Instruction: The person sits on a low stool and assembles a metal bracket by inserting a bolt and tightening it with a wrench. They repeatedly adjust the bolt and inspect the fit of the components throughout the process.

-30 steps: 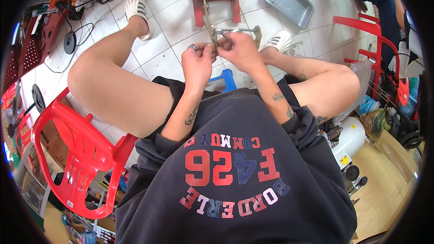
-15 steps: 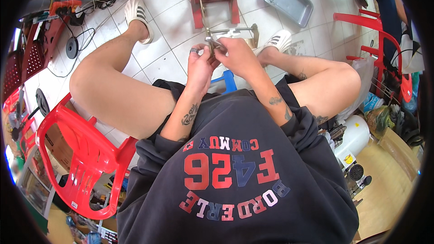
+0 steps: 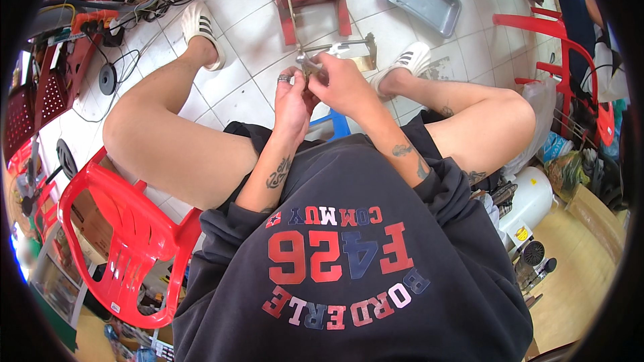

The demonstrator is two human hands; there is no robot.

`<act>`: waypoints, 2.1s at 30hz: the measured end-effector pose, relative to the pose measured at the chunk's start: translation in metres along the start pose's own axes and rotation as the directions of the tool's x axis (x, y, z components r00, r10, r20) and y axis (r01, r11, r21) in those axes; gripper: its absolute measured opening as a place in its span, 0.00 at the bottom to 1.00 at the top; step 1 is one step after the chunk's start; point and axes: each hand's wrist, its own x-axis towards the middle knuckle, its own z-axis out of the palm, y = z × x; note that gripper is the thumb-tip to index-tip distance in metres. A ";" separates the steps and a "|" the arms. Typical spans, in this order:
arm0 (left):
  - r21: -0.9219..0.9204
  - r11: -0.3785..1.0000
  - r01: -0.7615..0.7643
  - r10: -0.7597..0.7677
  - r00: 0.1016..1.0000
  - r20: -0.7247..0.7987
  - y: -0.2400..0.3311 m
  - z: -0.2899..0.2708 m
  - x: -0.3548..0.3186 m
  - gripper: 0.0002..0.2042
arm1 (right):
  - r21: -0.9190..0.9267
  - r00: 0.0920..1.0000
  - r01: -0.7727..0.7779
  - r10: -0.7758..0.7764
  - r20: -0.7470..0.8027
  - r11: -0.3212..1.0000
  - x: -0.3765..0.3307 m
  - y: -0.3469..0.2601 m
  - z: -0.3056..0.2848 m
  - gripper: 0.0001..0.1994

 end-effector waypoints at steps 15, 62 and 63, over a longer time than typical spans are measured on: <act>0.025 0.999 -0.022 0.022 1.000 -0.007 -0.002 0.002 0.002 0.09 | 0.073 1.000 -0.015 0.016 -0.011 0.997 0.005 0.015 0.000 0.09; 0.082 0.995 -0.061 0.063 0.998 -0.024 0.000 -0.004 0.002 0.09 | 0.126 0.995 0.071 -0.062 -0.074 0.990 -0.002 0.017 0.009 0.10; 0.084 0.995 -0.058 0.060 0.998 -0.023 0.001 -0.002 0.001 0.09 | 0.112 0.986 0.132 -0.119 -0.114 0.985 -0.002 0.023 0.013 0.10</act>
